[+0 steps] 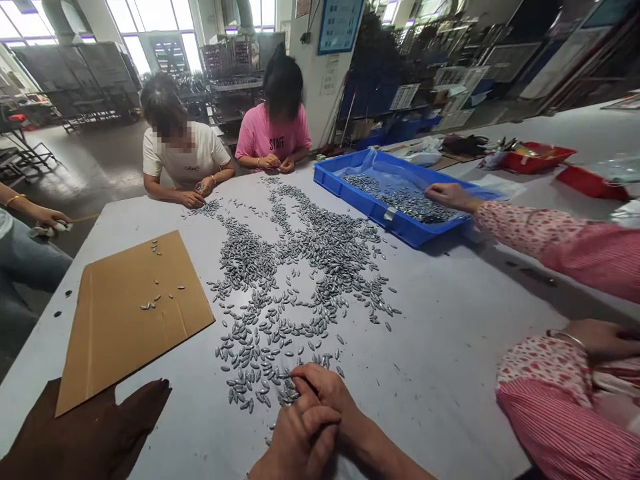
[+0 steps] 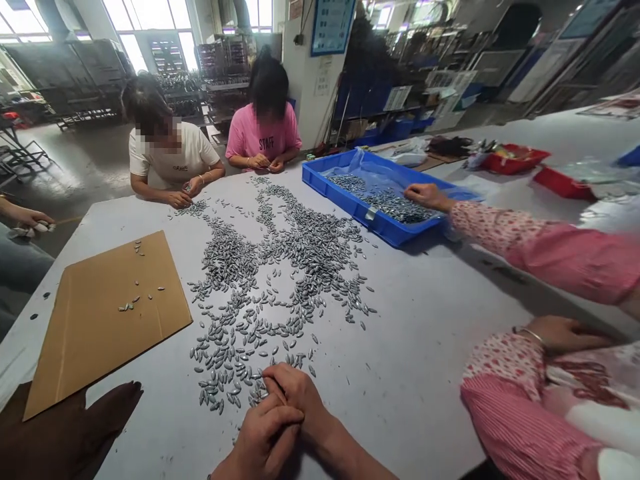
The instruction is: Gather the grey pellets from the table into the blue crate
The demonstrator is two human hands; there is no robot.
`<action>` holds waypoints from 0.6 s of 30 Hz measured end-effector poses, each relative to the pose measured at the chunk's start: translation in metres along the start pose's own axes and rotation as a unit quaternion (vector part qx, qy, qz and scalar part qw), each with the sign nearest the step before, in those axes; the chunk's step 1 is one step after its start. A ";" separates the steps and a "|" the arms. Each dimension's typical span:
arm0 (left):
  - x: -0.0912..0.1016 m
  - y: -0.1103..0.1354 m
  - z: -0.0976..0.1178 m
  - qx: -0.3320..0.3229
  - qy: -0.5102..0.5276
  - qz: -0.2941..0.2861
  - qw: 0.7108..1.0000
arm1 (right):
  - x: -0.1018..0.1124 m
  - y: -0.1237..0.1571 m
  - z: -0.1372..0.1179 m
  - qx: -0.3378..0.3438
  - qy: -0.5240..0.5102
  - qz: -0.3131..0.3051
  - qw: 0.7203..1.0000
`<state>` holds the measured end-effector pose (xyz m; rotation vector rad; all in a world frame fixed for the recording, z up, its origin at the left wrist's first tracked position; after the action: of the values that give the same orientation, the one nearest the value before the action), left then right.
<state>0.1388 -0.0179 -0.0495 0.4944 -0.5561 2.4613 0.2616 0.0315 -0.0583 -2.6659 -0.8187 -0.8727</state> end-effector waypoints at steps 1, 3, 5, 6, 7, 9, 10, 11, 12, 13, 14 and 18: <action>0.000 0.000 0.000 -0.005 0.003 0.000 1.000 | -0.001 0.000 0.001 -0.001 0.004 0.003 1.000; 0.001 0.000 -0.001 -0.011 0.007 -0.001 1.000 | -0.003 -0.001 0.003 -0.001 0.009 0.007 1.000; 0.001 0.000 -0.001 -0.007 0.005 -0.003 1.000 | -0.005 -0.002 0.006 -0.004 0.006 0.013 1.000; 0.002 -0.001 -0.001 -0.003 0.003 -0.005 1.000 | -0.005 -0.003 0.006 -0.004 0.004 0.013 1.000; 0.002 -0.001 -0.002 0.000 0.003 -0.007 1.000 | -0.005 -0.003 0.006 -0.005 0.002 0.014 1.000; 0.003 -0.002 -0.002 0.001 0.006 -0.010 1.000 | -0.005 -0.003 0.005 -0.008 0.003 0.014 1.000; 0.003 -0.002 -0.001 0.002 0.007 -0.011 1.000 | -0.004 -0.003 0.004 -0.008 0.007 0.009 1.000; 0.004 -0.003 -0.001 0.001 0.009 -0.011 1.000 | -0.003 -0.002 0.002 -0.007 0.016 0.002 1.000; 0.004 -0.003 -0.001 -0.002 0.012 -0.011 1.000 | -0.001 -0.001 0.000 -0.002 0.028 -0.006 1.000; 0.005 -0.002 -0.001 -0.011 0.013 -0.013 1.000 | 0.002 0.000 -0.002 0.003 0.044 -0.014 0.999; 0.005 -0.002 0.000 -0.022 0.010 -0.017 1.000 | 0.006 0.000 -0.004 0.009 0.062 -0.021 0.998; 0.007 0.001 0.000 -0.044 -0.039 -0.023 0.998 | 0.036 -0.008 -0.004 0.018 0.140 -0.009 0.990</action>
<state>0.1331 -0.0155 -0.0464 0.5642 -0.6744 2.3718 0.2792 0.0528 -0.0335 -2.4320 -0.7808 -1.1914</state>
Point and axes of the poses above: each hand's wrist, its own y-axis away from the middle knuckle, its own x-axis out of the back of the hand, z = x × y, the point moved 2 cm from there along -y, towards the middle knuckle, and after that the axes turned 15 degrees about -z, right-handed, at the moved point
